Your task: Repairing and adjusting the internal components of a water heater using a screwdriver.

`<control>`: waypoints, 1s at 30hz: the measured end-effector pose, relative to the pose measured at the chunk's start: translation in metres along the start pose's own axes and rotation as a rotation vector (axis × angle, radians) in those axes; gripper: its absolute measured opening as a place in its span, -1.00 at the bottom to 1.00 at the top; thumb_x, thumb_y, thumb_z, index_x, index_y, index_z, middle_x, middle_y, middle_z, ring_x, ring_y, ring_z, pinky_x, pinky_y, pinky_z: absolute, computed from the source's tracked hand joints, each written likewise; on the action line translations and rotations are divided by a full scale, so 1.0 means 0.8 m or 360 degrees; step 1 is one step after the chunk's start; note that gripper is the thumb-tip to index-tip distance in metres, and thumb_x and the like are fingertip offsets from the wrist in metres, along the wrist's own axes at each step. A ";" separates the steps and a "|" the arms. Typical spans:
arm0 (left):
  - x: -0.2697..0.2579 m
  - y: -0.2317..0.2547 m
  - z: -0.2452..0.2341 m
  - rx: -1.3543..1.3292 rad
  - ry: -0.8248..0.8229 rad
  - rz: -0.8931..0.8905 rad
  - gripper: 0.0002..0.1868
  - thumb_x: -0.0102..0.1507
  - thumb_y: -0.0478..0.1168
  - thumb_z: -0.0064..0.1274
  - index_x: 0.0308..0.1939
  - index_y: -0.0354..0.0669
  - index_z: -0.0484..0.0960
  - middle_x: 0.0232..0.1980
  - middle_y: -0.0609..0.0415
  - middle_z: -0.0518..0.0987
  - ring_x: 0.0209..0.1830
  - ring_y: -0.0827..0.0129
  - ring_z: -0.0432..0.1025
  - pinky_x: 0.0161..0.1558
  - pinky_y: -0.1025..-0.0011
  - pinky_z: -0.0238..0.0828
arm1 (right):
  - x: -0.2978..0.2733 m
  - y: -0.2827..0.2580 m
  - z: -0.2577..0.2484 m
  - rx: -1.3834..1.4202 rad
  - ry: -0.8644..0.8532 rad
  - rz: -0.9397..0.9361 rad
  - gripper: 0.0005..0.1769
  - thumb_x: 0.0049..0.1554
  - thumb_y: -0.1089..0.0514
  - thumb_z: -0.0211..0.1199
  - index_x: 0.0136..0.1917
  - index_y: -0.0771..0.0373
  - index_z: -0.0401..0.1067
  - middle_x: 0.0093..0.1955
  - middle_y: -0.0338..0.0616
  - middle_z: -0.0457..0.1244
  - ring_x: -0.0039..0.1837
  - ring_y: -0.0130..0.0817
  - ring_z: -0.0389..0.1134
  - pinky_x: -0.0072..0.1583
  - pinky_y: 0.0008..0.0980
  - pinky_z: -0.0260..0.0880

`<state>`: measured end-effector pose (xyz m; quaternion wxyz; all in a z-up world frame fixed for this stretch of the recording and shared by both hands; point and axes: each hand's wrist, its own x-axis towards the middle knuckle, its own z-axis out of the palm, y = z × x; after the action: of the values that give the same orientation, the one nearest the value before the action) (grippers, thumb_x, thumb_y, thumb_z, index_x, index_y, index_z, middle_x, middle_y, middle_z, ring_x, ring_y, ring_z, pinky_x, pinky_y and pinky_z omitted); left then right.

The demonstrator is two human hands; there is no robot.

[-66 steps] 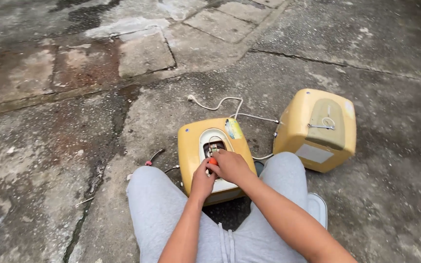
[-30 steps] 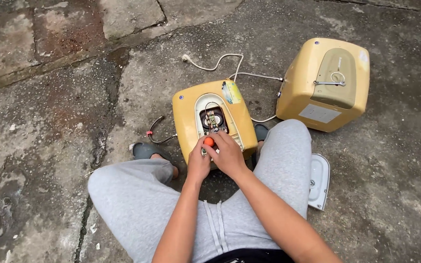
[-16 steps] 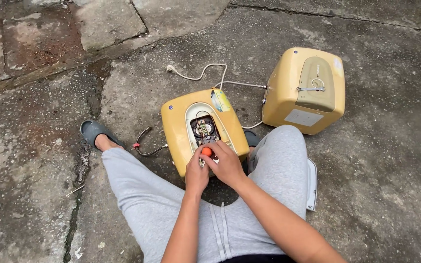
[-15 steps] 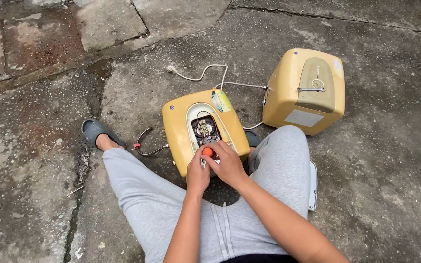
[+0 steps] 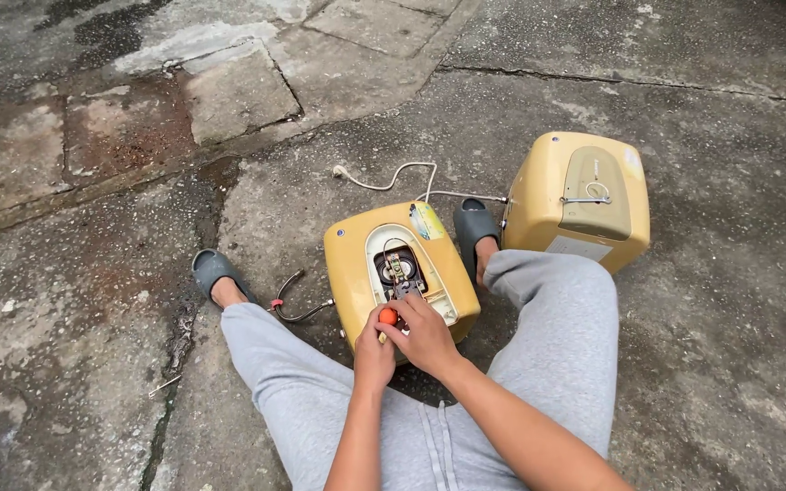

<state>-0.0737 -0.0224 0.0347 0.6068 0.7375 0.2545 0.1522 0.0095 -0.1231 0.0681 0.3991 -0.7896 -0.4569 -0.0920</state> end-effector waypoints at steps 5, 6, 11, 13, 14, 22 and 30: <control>0.000 0.030 0.010 0.0220 -0.0028 -0.0136 -0.53 0.30 -0.23 -0.09 0.31 0.20 0.49 0.24 0.03 0.64 0.27 0.00 0.48 0.19 0.08 0.38 | -0.002 0.009 -0.010 0.0005 -0.0109 0.0237 -0.69 0.16 -0.03 0.36 0.13 0.07 0.47 -0.14 -0.25 0.27 -0.14 -0.25 0.36 -0.12 -0.29 0.38; 0.003 0.031 0.012 0.0364 -0.0009 -0.0264 -0.48 0.27 -0.18 -0.16 0.31 0.40 0.47 0.23 0.24 0.67 0.18 0.14 0.53 0.01 0.25 0.42 | 0.000 0.009 -0.011 0.0018 -0.0241 0.0380 -0.69 0.20 -0.08 0.29 0.13 0.10 0.44 -0.09 -0.26 0.28 -0.10 -0.27 0.29 -0.14 -0.27 0.29; 0.017 0.028 0.022 0.0264 0.0029 -0.0173 -0.48 0.28 -0.22 -0.09 0.34 0.27 0.48 0.29 0.23 0.64 0.27 0.22 0.51 0.15 0.33 0.40 | 0.012 0.024 -0.014 0.0080 -0.0288 0.0457 -0.68 0.20 -0.12 0.26 0.14 0.05 0.46 -0.01 -0.29 0.32 -0.05 -0.27 0.35 -0.07 -0.26 0.35; 0.020 0.033 0.029 0.0241 0.0052 -0.0147 -0.49 0.28 -0.22 -0.07 0.33 0.26 0.48 0.30 0.24 0.64 0.28 0.23 0.51 0.19 0.34 0.40 | 0.017 0.033 -0.019 0.0098 -0.0298 0.0458 -0.66 0.20 -0.13 0.25 0.15 0.04 0.47 0.02 -0.30 0.34 -0.03 -0.28 0.37 -0.03 -0.27 0.36; 0.021 0.037 0.029 0.0160 0.0037 -0.0118 -0.49 0.29 -0.22 -0.07 0.34 0.22 0.47 0.31 0.23 0.63 0.29 0.29 0.50 0.23 0.38 0.38 | 0.022 0.035 -0.018 0.0094 -0.0327 0.0502 -0.66 0.19 -0.14 0.26 0.15 0.02 0.49 0.01 -0.32 0.35 -0.05 -0.30 0.37 -0.05 -0.28 0.36; 0.033 0.036 0.030 0.0100 0.0032 0.0155 -0.46 0.29 -0.33 -0.11 0.38 0.03 0.41 0.40 0.09 0.51 0.39 0.19 0.39 0.34 0.28 0.30 | 0.049 0.067 -0.024 0.0030 -0.0485 0.0296 -0.66 0.20 -0.07 0.19 0.19 0.06 0.48 0.15 -0.33 0.43 0.12 -0.24 0.44 0.05 -0.21 0.41; 0.045 0.043 0.044 0.0293 0.0189 0.0031 -0.78 0.28 -0.24 -0.04 0.01 0.05 0.51 -0.16 0.00 0.67 -0.27 0.02 0.44 -0.22 0.23 0.30 | 0.074 0.052 -0.045 -0.0310 -0.0751 0.0350 -0.66 0.23 -0.24 0.15 0.08 -0.04 0.50 -0.06 -0.23 0.22 -0.08 -0.03 0.37 -0.09 -0.06 0.37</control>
<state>-0.0189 -0.0354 0.0572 0.5189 0.7822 0.2956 0.1775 0.0840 -0.1215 0.0999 0.2115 -0.8687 -0.4377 0.0948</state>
